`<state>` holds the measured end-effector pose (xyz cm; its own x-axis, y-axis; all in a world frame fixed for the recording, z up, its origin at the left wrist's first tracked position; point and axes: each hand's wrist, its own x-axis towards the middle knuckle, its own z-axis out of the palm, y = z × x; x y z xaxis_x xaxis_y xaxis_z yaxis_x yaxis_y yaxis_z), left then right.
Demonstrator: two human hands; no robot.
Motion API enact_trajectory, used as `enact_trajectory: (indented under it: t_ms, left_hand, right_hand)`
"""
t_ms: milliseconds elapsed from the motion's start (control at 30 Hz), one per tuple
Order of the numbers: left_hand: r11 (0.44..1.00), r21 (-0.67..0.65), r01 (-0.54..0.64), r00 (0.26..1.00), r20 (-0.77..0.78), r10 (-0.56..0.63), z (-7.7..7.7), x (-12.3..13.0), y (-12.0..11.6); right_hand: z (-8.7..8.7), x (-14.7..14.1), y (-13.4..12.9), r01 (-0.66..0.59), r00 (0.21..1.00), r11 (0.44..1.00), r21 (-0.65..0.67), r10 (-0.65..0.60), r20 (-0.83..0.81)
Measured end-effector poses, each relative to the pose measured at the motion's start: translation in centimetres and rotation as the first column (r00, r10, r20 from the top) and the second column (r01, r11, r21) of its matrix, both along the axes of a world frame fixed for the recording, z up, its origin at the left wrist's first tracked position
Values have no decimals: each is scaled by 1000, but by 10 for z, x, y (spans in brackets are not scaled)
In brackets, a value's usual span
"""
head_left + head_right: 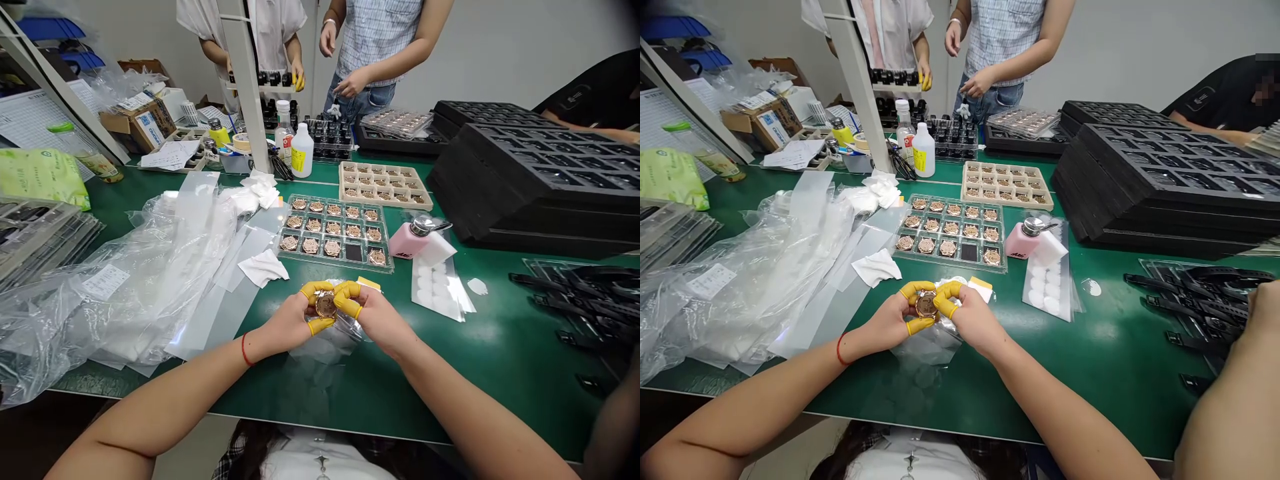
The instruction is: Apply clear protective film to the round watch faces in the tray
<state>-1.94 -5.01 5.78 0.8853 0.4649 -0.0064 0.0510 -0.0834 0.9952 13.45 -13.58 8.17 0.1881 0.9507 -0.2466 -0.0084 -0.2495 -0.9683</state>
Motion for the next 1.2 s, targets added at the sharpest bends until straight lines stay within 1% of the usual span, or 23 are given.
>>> enact_trajectory:
  t_ms: [133, 200, 233, 267, 300, 367, 400, 433, 467, 533, 567, 633, 667, 733, 800, 867, 933, 1000, 1067, 1100, 1133, 1200]
  left_hand:
    - [999, -37, 4, 1000, 0, -4, 0, 0, 0]
    - [997, -77, -7, 1000, 0, 7, -2, 0, 0]
    - [993, -116, -13, 1000, 3, 13, -3, 1, 0]
    - [986, -168, -18, 1000, 6, 19, -4, 1, 0]
    - [974, -228, -22, 1000, 8, 24, -6, 2, 1]
    - [943, -332, -24, 1000, 1, 26, -9, 4, 2]
    - [931, -364, -24, 1000, -10, 21, -12, 6, 3]
    - [924, -381, -22, 1000, -23, 14, -14, 7, 4]
    - [922, -386, -19, 999, -33, 6, -17, 9, 5]
    - [921, -389, -12, 999, -42, -5, -22, 11, 6]
    - [920, -392, -13, 999, -40, -2, -24, 13, 6]
    - [918, -396, -20, 1000, -29, 10, -28, 14, 5]
    - [919, -393, -22, 1000, -20, 15, -30, 15, 4]
    - [930, -368, -22, 1000, 0, 23, -31, 15, 3]
    - [941, -339, -11, 999, 26, 21, -32, 14, 2]
    - [948, -320, 1, 999, 44, 14, -33, 14, 2]
    - [954, -301, 10, 998, 55, 7, -33, 13, 2]
    - [960, -280, 16, 998, 59, 1, -34, 13, 2]
    - [963, -269, 24, 998, 59, -9, -33, 13, 1]
    - [963, -268, 28, 998, 58, -13, -33, 13, 1]
    - [963, -267, 29, 998, 57, -15, -32, 13, 1]
    - [962, -270, 28, 998, 56, -14, -30, 13, 1]
  right_hand:
    - [2, -4, 0, -1, 997, 1000, -6, 2, 82]
    - [3, -2, -1, -8, 974, 1000, 14, 5, 225]
    - [3, 2, -2, -4, 942, 999, 35, -8, 335]
    - [1, 8, -4, 4, 885, 998, 61, -32, 465]
    - [-2, 16, -5, 10, 799, 997, 81, -57, 599]
    - [-12, 37, -7, 32, 573, 997, 73, -78, 815]
    - [-19, 49, -8, 50, 469, 998, 38, -57, 881]
    - [-26, 59, -10, 68, 400, 998, -8, -20, 916]
    - [-33, 69, -11, 84, 369, 995, -54, 19, 929]
    - [-44, 80, -13, 110, 373, 985, -133, 83, 924]
    - [-46, 81, -15, 117, 380, 981, -155, 100, 920]
    - [-45, 73, -18, 115, 385, 985, -131, 77, 920]
    - [-42, 65, -20, 95, 397, 992, -81, 37, 917]
    - [-35, 44, -23, 8, 440, 998, 62, -59, 896]
    - [-31, 21, -25, -104, 463, 976, 192, -123, 878]
    - [-32, 4, -26, -198, 420, 946, 257, -155, 894]
    - [-36, -6, -23, -258, 346, 930, 262, -164, 924]
    - [-42, -7, -19, -280, 277, 932, 231, -152, 949]
    - [-46, -3, -12, -260, 240, 946, 196, -133, 962]
    - [-46, 1, -9, -244, 243, 952, 186, -125, 962]
    - [-46, 5, -7, -229, 264, 957, 181, -118, 957]
    - [-44, 13, -3, -212, 349, 958, 194, -111, 930]
